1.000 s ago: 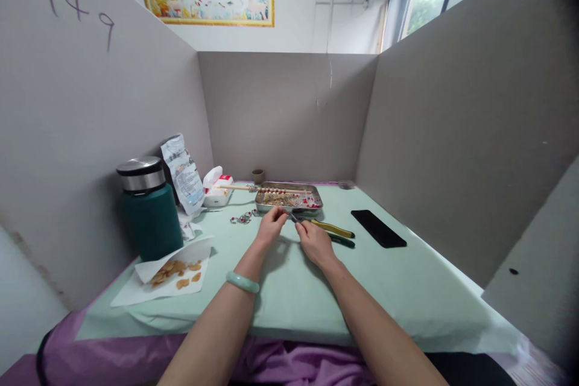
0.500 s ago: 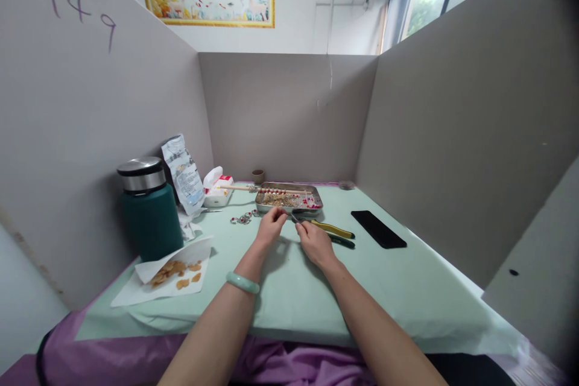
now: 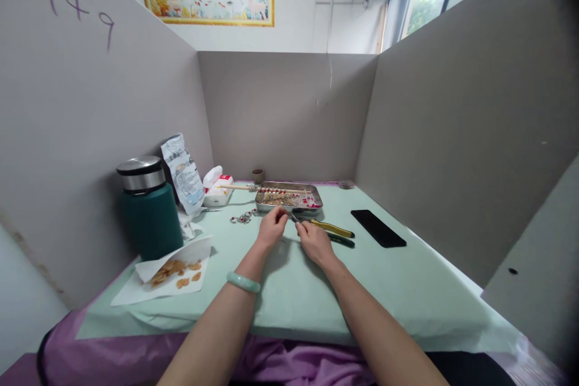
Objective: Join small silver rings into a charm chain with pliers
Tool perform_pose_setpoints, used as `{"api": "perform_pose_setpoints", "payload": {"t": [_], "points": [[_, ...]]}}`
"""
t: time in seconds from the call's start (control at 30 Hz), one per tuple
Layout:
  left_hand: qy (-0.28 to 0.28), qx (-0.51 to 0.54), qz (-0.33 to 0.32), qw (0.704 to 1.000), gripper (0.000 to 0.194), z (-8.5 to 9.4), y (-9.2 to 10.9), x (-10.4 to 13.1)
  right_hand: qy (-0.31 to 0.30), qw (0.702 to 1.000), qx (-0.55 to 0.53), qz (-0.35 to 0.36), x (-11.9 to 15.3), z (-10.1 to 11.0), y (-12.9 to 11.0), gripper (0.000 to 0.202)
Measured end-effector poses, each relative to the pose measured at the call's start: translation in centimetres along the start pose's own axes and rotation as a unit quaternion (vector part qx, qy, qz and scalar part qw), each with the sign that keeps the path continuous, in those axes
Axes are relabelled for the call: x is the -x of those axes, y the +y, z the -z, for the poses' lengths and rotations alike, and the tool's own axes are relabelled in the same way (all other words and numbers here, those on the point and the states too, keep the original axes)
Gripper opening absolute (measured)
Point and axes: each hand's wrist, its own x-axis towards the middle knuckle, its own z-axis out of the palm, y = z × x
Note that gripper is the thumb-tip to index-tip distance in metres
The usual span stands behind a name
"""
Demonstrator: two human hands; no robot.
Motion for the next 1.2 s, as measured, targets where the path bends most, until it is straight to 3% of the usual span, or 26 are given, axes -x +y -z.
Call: {"api": "perform_pose_setpoints", "payload": {"t": [0.27,0.53,0.63,0.73,0.83,1.07,1.2], "points": [[0.0,0.046,0.01,0.999,0.009,-0.11,0.17,0.01,0.008,0.999,-0.038,0.0,-0.03,-0.15,0.09,0.039],[0.025,0.144,0.031,0.989,0.011,-0.43,0.2,-0.12,-0.015,0.98,-0.197,-0.017,-0.33,-0.28,0.14,0.043],[0.033,0.185,0.028,0.982,0.012,-0.43,0.29,-0.15,-0.078,0.941,-0.322,-0.07,-0.39,-0.33,0.02,0.043],[0.028,0.233,0.037,0.971,0.014,-0.37,0.34,-0.18,-0.152,0.873,-0.442,-0.135,-0.35,-0.31,-0.02,0.04],[0.015,0.287,0.07,0.955,0.016,-0.36,0.22,-0.15,-0.193,0.836,-0.49,-0.154,-0.25,-0.21,0.02,0.039],[-0.014,0.398,0.166,0.902,0.023,-0.29,-0.06,-0.12,-0.166,0.862,-0.462,-0.126,-0.11,-0.33,-0.25,0.041],[-0.017,0.406,0.182,0.895,0.025,-0.13,-0.04,-0.2,-0.094,0.925,-0.356,-0.088,-0.15,-0.26,-0.22,0.041]]}}
